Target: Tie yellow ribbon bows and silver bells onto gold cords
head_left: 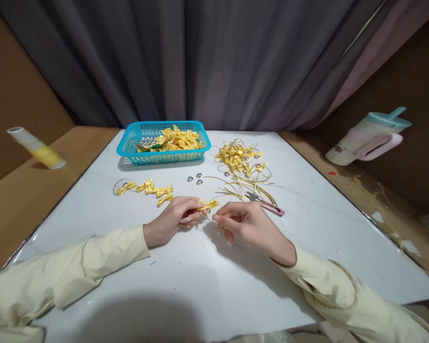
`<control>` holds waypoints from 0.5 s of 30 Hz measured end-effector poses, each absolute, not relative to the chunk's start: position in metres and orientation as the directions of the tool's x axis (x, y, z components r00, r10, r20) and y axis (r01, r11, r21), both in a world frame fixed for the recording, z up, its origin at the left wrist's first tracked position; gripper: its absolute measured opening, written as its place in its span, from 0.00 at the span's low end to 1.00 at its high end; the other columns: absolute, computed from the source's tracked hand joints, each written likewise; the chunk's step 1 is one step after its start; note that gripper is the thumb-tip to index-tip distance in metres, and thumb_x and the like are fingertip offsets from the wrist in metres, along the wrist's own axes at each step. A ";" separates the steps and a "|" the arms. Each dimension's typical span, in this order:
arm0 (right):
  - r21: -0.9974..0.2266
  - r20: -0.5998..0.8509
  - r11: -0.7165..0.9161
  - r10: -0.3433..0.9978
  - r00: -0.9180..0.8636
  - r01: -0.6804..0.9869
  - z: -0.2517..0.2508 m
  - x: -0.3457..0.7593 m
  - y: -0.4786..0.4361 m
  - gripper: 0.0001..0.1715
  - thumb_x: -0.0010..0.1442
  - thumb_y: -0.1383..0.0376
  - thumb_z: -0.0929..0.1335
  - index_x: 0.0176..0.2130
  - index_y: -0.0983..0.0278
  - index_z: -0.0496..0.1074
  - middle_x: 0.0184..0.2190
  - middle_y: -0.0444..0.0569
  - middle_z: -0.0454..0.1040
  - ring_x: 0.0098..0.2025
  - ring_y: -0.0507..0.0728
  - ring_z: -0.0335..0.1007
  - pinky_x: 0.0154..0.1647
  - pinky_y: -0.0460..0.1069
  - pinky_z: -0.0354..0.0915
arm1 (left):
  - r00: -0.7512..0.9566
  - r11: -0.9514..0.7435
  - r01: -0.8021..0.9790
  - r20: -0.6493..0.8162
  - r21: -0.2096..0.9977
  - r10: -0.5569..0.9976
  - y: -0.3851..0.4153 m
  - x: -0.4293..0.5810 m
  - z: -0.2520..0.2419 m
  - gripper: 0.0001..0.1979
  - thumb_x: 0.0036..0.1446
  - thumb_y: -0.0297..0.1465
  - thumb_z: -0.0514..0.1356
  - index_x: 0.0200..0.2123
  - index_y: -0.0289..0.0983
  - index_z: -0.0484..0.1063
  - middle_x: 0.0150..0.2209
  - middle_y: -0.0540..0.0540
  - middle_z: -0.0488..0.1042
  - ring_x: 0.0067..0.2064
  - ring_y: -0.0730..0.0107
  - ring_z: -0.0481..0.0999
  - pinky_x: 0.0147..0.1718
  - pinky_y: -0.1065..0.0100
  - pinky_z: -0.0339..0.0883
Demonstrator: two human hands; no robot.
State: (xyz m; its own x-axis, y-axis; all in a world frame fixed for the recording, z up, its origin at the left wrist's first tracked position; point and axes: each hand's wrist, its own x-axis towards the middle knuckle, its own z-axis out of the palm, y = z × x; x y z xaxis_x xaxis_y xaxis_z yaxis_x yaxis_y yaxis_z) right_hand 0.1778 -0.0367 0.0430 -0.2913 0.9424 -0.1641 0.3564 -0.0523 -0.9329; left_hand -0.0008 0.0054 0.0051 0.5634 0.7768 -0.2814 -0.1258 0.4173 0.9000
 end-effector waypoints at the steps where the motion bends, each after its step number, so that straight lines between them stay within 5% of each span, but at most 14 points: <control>1: -0.930 -0.170 -0.056 0.942 -0.290 0.364 0.043 0.178 -0.037 0.11 0.56 0.66 0.65 0.24 0.67 0.70 0.12 0.40 0.66 0.14 0.47 0.61 0.17 0.42 0.58 | 0.564 0.415 -0.124 -0.280 0.901 0.777 0.005 -0.001 0.005 0.10 0.54 0.31 0.55 0.23 0.32 0.68 0.13 0.57 0.49 0.16 0.82 0.44 0.16 0.74 0.37; 15: -0.925 -0.189 -0.071 0.938 -0.292 0.373 0.042 0.179 -0.037 0.10 0.55 0.68 0.65 0.24 0.67 0.71 0.13 0.40 0.66 0.14 0.46 0.60 0.17 0.41 0.58 | 0.577 0.407 -0.106 -0.277 0.907 0.768 0.005 0.001 0.005 0.10 0.54 0.31 0.55 0.23 0.33 0.68 0.14 0.58 0.49 0.16 0.82 0.44 0.16 0.74 0.37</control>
State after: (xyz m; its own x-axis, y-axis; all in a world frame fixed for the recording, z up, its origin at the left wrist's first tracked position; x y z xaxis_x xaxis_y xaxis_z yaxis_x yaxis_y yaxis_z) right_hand 0.1786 -0.0366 0.0424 -0.2918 0.9376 -0.1892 0.3729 -0.0706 -0.9252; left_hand 0.0012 0.0047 0.0049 0.5769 0.7684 -0.2771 -0.1059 0.4068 0.9074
